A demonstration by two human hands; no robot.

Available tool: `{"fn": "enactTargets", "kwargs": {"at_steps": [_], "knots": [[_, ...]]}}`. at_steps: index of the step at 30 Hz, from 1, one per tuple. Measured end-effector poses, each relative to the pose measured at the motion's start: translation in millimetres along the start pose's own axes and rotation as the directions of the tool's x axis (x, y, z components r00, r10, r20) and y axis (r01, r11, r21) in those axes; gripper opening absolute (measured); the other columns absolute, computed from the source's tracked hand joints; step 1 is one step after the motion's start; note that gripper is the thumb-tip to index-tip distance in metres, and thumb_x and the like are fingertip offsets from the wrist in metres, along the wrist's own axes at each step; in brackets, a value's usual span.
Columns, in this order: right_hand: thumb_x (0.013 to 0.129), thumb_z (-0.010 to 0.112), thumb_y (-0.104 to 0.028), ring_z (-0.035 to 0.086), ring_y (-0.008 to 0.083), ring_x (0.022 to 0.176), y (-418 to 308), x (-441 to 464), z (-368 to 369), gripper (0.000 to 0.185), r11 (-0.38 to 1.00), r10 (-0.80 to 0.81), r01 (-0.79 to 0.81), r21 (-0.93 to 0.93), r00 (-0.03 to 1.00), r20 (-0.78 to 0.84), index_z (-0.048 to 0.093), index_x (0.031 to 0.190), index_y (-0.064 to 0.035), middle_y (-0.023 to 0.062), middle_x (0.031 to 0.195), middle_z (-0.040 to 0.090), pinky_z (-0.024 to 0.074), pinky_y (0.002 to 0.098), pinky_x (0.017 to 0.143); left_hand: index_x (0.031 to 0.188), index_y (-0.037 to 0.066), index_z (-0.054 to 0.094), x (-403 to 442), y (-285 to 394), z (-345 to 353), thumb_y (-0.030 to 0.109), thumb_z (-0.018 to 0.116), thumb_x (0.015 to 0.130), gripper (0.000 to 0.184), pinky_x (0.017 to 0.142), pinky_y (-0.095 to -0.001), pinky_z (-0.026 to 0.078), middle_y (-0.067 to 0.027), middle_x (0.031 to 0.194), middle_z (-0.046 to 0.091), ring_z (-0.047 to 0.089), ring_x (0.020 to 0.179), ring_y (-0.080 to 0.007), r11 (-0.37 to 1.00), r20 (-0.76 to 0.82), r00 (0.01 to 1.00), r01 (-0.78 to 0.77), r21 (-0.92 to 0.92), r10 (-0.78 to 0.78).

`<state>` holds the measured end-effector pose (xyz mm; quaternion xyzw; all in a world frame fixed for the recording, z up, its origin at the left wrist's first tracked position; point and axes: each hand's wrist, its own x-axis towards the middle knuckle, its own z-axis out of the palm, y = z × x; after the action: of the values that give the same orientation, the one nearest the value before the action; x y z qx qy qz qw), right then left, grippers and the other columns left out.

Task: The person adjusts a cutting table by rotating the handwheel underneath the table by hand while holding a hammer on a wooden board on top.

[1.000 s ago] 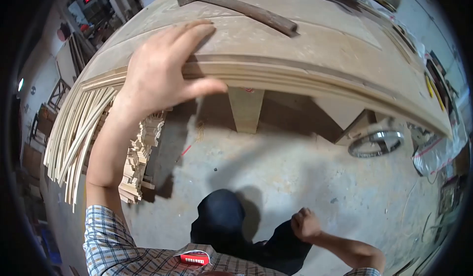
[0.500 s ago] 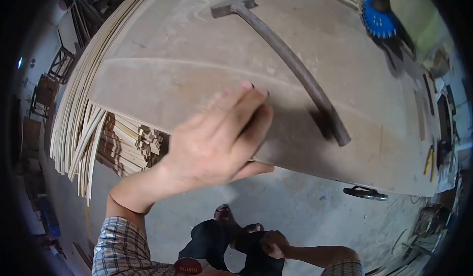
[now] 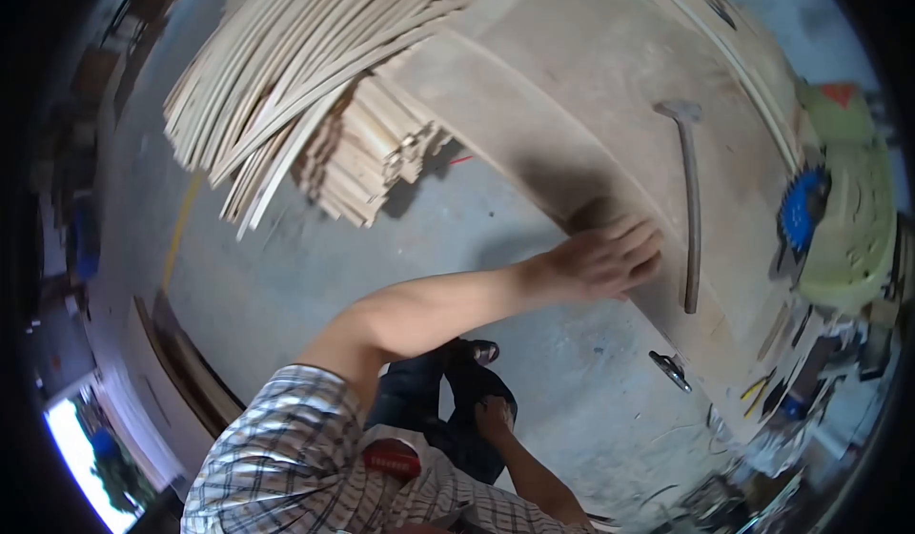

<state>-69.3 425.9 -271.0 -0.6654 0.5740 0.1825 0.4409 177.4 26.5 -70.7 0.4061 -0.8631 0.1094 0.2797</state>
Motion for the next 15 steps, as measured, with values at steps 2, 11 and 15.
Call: {"fn": "enactTargets", "kwargs": {"at_steps": [2, 11, 15], "knots": [[0.099, 0.062, -0.034, 0.067, 0.0439, 0.116, -30, -21, -14, 0.036, 0.995, -0.039, 0.033, 0.098, 0.997, 0.067, 0.073, 0.116, -0.0040, 0.0239, 0.119, 0.072, 0.0514, 0.0545, 0.103, 0.129, -0.002, 0.061, 1, 3, -6, 0.046, 0.074, 0.087, 0.065, 0.122, -0.0506, 0.040, -0.0205, 0.139, 0.061, 0.054, 0.137, -0.0397, 0.983, 0.055, 0.998, 0.026, -0.180, -0.016], [0.096, 0.065, -0.032, 0.074, 0.0350, 0.097, -73, -45, -85, 0.042, 0.982, -0.111, 0.104, 0.159, 0.993, 0.040, 0.073, 0.116, 0.0036, 0.0221, 0.106, 0.077, 0.0567, 0.0462, 0.089, 0.104, 0.004, 0.070, -124, 39, -56, 0.020, 0.065, 0.088, 0.024, 0.107, -0.0517, 0.050, -0.0195, 0.132, 0.069, 0.062, 0.129, -0.0384, 0.865, 0.139, 0.934, 0.357, -0.353, -0.330], [0.093, 0.066, -0.025, 0.071, 0.0253, 0.080, -56, -40, -99, 0.035, 0.976, 0.026, -0.039, 0.213, 0.998, 0.062, 0.075, 0.106, 0.0057, 0.0147, 0.092, 0.076, 0.0577, 0.0379, 0.073, 0.099, 0.007, 0.080, -376, 68, -94, 0.027, 0.068, 0.086, 0.026, 0.082, -0.0539, 0.059, -0.0206, 0.098, 0.078, 0.075, 0.096, -0.0403, 0.522, 0.698, 0.475, 0.836, -0.167, -0.536]]}}
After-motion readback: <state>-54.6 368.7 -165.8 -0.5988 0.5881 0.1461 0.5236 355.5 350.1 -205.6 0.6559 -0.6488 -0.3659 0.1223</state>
